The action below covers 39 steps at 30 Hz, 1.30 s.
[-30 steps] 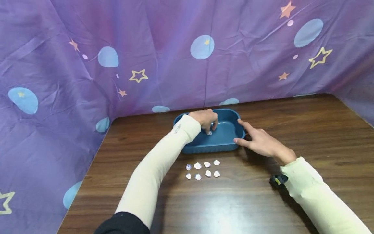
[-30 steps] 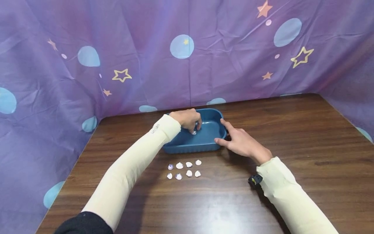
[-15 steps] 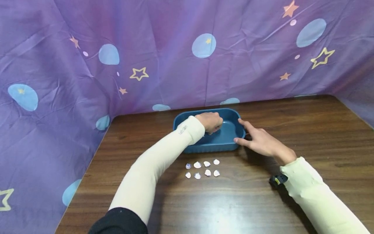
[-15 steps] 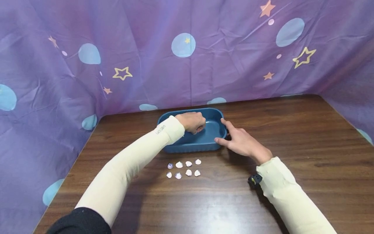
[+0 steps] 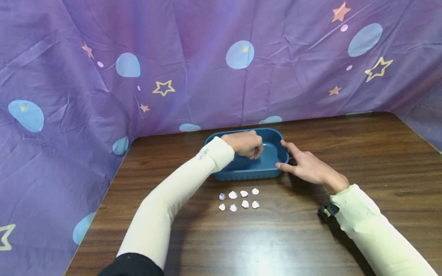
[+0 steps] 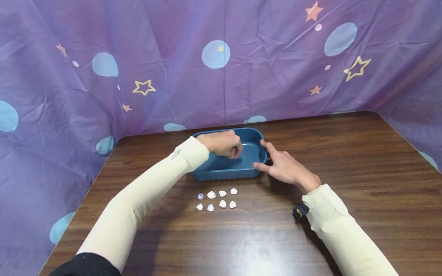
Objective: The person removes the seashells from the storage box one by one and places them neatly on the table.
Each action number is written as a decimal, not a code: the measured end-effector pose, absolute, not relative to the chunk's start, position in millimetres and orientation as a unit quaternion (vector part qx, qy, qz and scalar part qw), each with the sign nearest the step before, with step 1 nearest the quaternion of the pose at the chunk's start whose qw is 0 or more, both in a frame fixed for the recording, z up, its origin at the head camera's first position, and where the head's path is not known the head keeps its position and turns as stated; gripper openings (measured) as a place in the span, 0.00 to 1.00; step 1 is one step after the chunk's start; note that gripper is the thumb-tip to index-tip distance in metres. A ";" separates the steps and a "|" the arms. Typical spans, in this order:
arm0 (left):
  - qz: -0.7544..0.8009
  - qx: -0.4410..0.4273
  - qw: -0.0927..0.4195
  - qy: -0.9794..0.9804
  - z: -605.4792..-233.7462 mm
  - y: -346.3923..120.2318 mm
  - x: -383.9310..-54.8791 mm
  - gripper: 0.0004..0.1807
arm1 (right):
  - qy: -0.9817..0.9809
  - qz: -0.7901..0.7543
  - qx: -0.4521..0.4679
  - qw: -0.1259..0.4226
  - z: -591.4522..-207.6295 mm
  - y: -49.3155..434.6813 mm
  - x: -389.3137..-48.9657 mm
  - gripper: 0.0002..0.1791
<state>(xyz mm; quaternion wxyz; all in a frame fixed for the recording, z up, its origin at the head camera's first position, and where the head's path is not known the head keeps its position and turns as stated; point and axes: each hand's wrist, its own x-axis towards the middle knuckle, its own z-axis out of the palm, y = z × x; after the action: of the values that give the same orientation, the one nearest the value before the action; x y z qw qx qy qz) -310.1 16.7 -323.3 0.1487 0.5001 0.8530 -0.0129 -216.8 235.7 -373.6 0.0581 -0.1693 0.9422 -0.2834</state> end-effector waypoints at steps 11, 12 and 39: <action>0.092 0.526 0.080 0.842 -279.0 -13.0 -261.8 0.03 | 0.942 -0.286 -0.165 0.064 -369.7 235.7 -219.0 0.48; 0.095 0.526 0.073 0.842 -277.8 -15.6 -256.0 0.02 | 0.942 -0.286 -0.165 0.065 -369.9 235.7 -219.1 0.48; 0.043 0.539 -0.014 0.841 -329.3 -11.9 -199.2 0.03 | 0.943 -0.285 -0.162 0.053 -374.6 235.6 -217.6 0.48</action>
<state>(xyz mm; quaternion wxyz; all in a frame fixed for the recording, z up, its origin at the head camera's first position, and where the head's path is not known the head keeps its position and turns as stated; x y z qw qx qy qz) -199.2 -11.9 -329.3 -0.0141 0.5394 0.8409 0.0426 -217.6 235.6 -374.6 0.0529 -0.1620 0.9433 -0.2850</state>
